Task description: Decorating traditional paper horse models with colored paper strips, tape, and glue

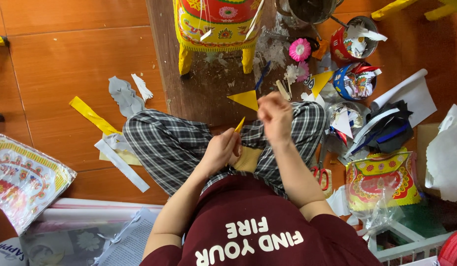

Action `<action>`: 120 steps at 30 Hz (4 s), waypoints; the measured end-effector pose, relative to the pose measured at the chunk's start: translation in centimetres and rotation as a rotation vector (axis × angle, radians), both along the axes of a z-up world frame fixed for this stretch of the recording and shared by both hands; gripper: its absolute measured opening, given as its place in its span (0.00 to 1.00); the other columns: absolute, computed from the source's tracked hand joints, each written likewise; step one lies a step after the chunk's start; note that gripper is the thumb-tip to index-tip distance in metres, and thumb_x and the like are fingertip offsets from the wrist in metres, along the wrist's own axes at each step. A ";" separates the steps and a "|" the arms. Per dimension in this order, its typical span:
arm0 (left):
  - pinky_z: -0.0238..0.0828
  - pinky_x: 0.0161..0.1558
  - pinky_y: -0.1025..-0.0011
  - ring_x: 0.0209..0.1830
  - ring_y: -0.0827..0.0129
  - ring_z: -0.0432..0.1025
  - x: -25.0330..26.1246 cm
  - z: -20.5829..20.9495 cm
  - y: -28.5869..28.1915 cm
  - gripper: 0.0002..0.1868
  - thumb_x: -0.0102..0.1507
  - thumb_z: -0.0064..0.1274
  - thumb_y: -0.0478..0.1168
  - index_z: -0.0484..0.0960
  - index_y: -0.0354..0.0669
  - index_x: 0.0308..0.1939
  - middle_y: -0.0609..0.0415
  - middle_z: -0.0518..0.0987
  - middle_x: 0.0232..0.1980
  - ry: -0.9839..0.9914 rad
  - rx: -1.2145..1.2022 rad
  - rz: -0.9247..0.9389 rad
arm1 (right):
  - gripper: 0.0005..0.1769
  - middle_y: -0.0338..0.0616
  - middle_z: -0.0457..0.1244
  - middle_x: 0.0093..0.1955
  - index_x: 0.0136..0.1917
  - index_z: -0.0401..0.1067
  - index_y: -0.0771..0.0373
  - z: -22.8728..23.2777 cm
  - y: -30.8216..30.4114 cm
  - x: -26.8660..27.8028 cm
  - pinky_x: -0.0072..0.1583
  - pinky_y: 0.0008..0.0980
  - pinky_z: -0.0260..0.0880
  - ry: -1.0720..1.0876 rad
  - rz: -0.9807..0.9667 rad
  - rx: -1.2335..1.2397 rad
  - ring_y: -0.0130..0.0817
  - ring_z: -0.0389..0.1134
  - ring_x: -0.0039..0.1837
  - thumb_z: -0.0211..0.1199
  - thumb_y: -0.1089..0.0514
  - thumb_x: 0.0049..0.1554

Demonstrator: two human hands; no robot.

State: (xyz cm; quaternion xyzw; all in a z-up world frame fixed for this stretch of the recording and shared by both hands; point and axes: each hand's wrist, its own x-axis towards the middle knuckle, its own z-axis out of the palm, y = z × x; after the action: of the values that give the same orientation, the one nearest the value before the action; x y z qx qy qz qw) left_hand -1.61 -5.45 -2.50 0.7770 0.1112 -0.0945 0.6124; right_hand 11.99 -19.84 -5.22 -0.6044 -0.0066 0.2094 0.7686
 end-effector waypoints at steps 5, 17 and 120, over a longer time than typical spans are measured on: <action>0.77 0.37 0.60 0.32 0.51 0.80 0.2 -0.7 0.1 0.17 0.74 0.36 0.42 0.79 0.44 0.38 0.52 0.83 0.25 0.008 -0.127 0.093 | 0.22 0.42 0.66 0.40 0.57 0.75 0.63 0.3 0.2 -1.5 0.35 0.17 0.65 -0.022 0.379 -0.031 0.23 0.67 0.39 0.55 0.43 0.66; 0.73 0.31 0.73 0.26 0.74 0.72 2.5 0.4 1.7 0.05 0.61 0.56 0.34 0.87 0.42 0.34 0.54 0.79 0.23 0.082 -0.117 0.270 | 0.13 0.35 0.60 0.28 0.37 0.74 0.62 3.9 1.5 -1.7 0.38 0.19 0.54 -0.194 0.416 -0.289 0.19 0.54 0.33 0.67 0.58 0.63; 0.75 0.43 0.47 0.39 0.46 0.76 2.9 4.7 4.8 0.28 0.70 0.44 0.32 0.61 0.42 0.75 0.36 0.80 0.40 -0.124 -0.010 0.142 | 0.06 0.40 0.67 0.40 0.50 0.75 0.60 3.4 2.0 -2.1 0.49 0.34 0.72 -0.328 0.549 -0.237 0.29 0.67 0.44 0.64 0.69 0.60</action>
State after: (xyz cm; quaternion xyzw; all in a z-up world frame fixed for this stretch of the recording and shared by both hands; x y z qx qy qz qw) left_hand 1.32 -0.69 2.15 0.7683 0.1272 -0.0032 0.6273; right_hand 9.87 -17.86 -1.84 -0.6910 -0.2681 0.3079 0.5966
